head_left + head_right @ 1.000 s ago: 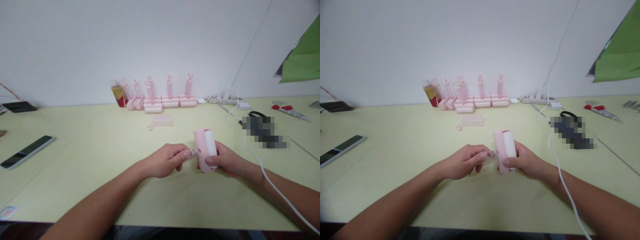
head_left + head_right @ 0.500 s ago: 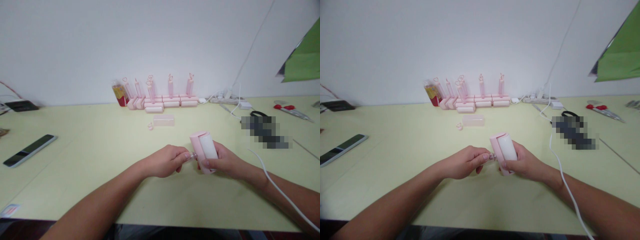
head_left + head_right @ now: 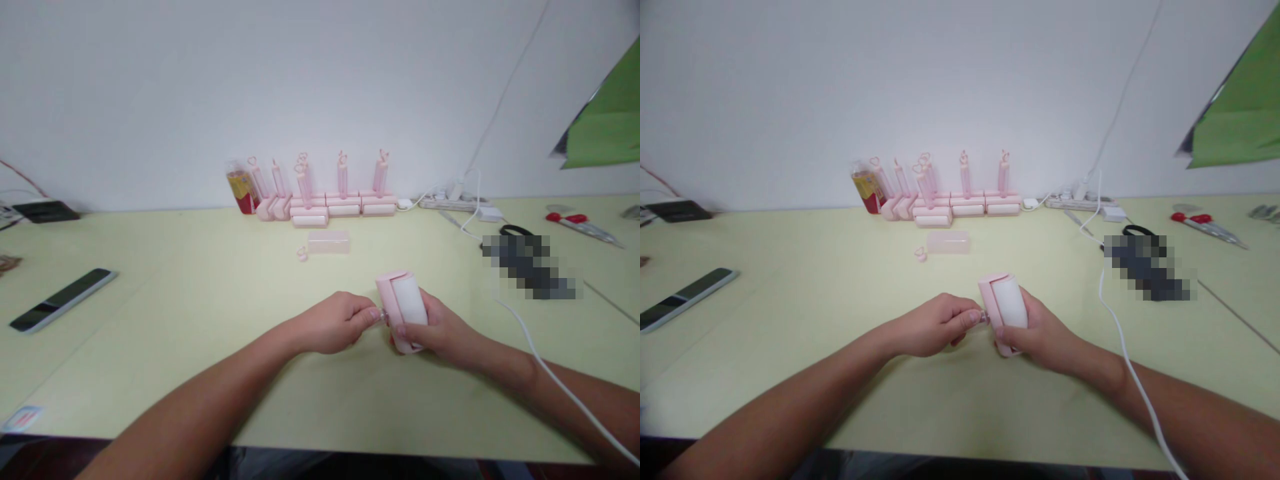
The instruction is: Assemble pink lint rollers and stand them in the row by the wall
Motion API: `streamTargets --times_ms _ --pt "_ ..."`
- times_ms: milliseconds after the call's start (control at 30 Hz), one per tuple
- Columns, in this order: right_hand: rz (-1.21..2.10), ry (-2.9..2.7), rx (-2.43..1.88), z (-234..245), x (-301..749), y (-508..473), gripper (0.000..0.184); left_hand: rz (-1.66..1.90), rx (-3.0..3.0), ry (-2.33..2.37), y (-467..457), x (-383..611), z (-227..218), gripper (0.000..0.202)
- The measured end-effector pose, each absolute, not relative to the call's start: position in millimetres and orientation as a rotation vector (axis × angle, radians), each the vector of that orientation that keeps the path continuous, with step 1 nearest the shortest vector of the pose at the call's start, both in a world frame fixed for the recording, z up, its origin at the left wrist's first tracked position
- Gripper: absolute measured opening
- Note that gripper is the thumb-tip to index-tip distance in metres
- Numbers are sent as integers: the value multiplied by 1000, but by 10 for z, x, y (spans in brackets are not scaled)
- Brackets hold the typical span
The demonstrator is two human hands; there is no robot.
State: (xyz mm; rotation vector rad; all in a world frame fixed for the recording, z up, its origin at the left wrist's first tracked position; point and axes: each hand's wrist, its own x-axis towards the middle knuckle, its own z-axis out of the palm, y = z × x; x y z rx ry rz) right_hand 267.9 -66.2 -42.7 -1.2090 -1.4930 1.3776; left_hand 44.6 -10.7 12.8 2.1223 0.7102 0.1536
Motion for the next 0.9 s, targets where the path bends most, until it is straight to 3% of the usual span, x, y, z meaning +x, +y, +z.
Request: streamTargets --times_ms 100,233,300,367,500,567,700,800,900 --pt "1090 -1667 -1372 -340 2706 -625 51 191 2048 778 -120 509 80 46" --pt "536 -1868 -1499 -263 2749 -613 85 212 1811 884 -141 626 -21 45" --pt "263 -2003 -1460 -248 2752 -636 94 186 1711 903 -146 663 -65 42" --pt "47 -2132 -1385 -231 2744 -665 84 179 1670 880 -151 683 -92 40" --pt "-128 -2291 -1283 -182 2733 -684 35 195 1592 751 -177 725 -97 36" --pt "-142 -2333 -1280 -169 2747 -669 19 207 1571 724 -159 734 -86 37" --pt "-154 -2327 -1329 -187 2805 -637 15 543 2009 1051 129 563 -49 44" --pt "-200 -2272 -1405 -200 2844 -637 20 872 2415 1584 546 243 -57 35" --pt "-220 -2241 -1458 -193 2875 -639 28 824 2452 1940 899 -61 -134 44"
